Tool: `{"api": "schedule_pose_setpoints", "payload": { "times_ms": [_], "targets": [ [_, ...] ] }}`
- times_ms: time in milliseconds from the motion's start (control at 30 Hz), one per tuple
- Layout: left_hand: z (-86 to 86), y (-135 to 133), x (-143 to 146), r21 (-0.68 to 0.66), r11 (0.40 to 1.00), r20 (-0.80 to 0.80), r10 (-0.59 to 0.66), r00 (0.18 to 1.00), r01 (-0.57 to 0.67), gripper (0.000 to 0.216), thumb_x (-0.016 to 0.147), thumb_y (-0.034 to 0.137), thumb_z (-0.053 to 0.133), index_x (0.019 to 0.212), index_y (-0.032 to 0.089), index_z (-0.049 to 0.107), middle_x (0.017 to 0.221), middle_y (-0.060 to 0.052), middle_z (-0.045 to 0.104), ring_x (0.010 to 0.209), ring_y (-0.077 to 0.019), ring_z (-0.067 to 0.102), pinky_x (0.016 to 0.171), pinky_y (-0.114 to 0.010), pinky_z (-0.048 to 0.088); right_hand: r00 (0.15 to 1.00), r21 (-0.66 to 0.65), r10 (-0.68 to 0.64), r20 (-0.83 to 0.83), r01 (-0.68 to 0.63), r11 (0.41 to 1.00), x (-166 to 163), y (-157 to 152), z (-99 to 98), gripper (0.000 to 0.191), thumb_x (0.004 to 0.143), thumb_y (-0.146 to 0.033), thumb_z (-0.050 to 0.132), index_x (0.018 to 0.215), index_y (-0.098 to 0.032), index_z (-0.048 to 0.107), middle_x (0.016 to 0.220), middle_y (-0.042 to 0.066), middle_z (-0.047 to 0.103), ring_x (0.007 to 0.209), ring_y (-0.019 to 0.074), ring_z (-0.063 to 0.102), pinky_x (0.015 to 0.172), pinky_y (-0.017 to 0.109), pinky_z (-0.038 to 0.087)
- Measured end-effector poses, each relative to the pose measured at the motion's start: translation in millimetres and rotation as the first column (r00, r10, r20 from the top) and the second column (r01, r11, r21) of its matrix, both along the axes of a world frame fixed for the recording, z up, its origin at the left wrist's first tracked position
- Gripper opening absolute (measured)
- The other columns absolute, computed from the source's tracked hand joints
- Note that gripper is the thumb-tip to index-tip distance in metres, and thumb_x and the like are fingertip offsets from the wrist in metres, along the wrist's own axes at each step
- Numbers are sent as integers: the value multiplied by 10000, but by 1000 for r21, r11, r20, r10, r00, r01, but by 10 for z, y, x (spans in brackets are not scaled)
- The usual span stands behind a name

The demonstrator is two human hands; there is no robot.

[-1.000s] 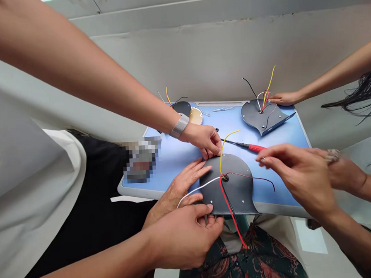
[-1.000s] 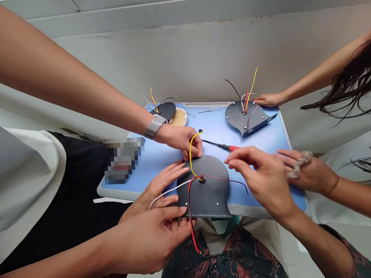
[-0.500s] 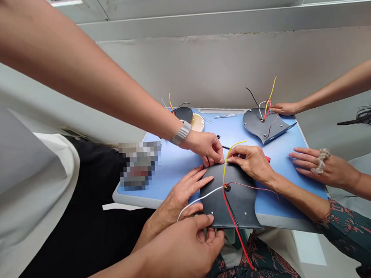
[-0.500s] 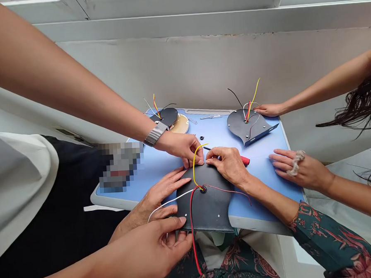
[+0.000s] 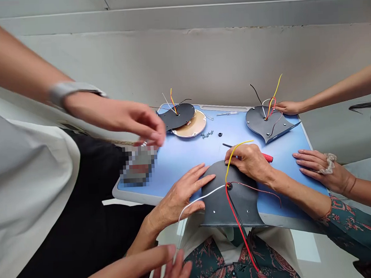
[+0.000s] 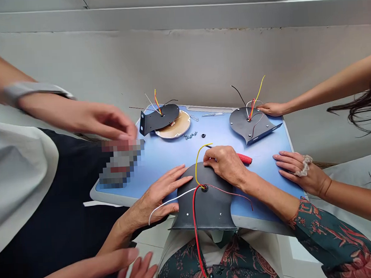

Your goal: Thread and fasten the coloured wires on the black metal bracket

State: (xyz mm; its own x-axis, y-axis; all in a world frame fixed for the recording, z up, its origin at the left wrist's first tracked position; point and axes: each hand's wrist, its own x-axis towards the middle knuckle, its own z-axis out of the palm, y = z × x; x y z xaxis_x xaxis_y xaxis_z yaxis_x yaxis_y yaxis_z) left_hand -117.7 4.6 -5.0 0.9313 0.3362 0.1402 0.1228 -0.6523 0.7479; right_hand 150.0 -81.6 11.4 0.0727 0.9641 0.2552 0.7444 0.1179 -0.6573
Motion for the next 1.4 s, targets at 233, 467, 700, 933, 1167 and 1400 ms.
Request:
{"api": "schedule_pose_setpoints", "payload": {
  "times_ms": [233,467,700,933,1167,1400],
  "targets": [
    [-48,90,89,196,963,-31,-181,983,183,763,959,682,424,1603,290,304,1704,-123,207,1558,-361,242,1262,-571,254,987,-118,84,137,-68,991,43,94,102,154,816,-74,658,752,-183,745,700,10,707,638,115,577,624,248,376],
    [108,243,134,-5,938,-64,-345,936,346,826,955,613,549,1633,313,186,1711,-74,192,1586,-341,144,1280,-541,224,919,-208,213,332,-148,967,16,161,260,207,777,-14,597,688,-175,693,684,24,683,634,123,530,592,265,302],
    [216,366,427,-303,953,66,29,997,-8,356,978,208,546,1320,209,644,1353,-90,677,1236,-221,650,1106,-428,512,952,-187,204,229,-163,969,38,185,236,191,796,-42,641,685,-183,704,649,-6,646,596,105,499,583,250,316],
    [91,244,947,-119,990,246,98,964,-71,133,895,130,633,904,184,754,902,-41,746,819,-151,679,780,-289,560,996,-153,71,59,-61,986,58,138,164,123,782,-86,733,746,-197,769,644,-25,696,572,96,551,567,236,350],
    [-8,250,962,-18,997,330,73,941,-71,182,932,124,595,897,191,760,880,-42,748,817,-156,694,786,-283,545,996,-55,78,-32,-80,995,101,96,64,97,774,-105,772,774,-202,773,674,-24,725,592,100,590,592,220,400],
    [-57,218,979,161,983,357,22,934,-84,195,971,143,571,938,197,756,891,-57,747,838,-169,702,791,-292,576,994,53,106,-7,-105,993,118,48,-4,111,814,-104,737,758,-200,740,683,-22,716,598,101,591,593,214,415]
  ]
}}
